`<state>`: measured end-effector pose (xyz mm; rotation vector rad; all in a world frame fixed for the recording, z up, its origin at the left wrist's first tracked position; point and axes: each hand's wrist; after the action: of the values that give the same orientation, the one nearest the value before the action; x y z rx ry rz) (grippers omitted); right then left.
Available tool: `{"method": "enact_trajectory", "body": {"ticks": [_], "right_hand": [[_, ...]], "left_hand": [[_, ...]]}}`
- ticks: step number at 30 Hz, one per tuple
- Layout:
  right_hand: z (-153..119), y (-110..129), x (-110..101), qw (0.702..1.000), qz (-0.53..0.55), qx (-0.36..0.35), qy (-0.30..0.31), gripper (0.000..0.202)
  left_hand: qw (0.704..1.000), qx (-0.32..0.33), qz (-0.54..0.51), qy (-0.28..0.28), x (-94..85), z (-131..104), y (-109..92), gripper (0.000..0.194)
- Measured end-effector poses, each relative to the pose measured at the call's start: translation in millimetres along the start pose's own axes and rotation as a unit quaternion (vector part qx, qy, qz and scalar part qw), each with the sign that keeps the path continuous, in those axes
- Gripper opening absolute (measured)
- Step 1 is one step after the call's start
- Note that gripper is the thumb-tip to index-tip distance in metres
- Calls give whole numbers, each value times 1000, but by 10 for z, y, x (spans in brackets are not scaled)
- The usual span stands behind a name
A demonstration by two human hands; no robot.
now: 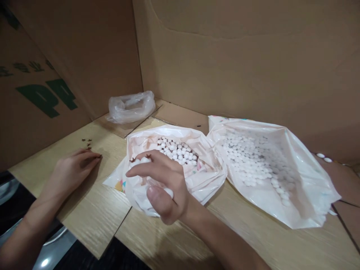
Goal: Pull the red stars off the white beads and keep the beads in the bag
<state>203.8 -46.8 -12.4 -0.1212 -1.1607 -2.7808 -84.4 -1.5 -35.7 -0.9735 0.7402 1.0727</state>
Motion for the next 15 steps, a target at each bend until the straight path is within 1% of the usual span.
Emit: {"method": "enact_trajectory", "body": {"ticks": [6,8,11,15], "right_hand": [[2,9,5,1000,16,-17,5,36],[-5,7,-6,1000,16,4,7,36],[-19,-1,-27,999,18,46,4,35],[-29,-14,-43,997,36,65,-6,34]], "left_hand": [[999,-12,-35,-11,20,25,71,23],[998,-13,-57,-18,23,30,86,20],[994,-23,-103,-37,21,34,95,21],[979,-70,-182,-61,-8,24,77,22]]}}
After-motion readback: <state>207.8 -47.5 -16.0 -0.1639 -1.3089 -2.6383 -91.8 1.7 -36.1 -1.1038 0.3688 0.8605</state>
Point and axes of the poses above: each hand's wrist, its own z-axis towards the middle knuckle, its own x-axis out of the palm, y = z × x, and after that the axes turned 11 degrees about -y, right-handed
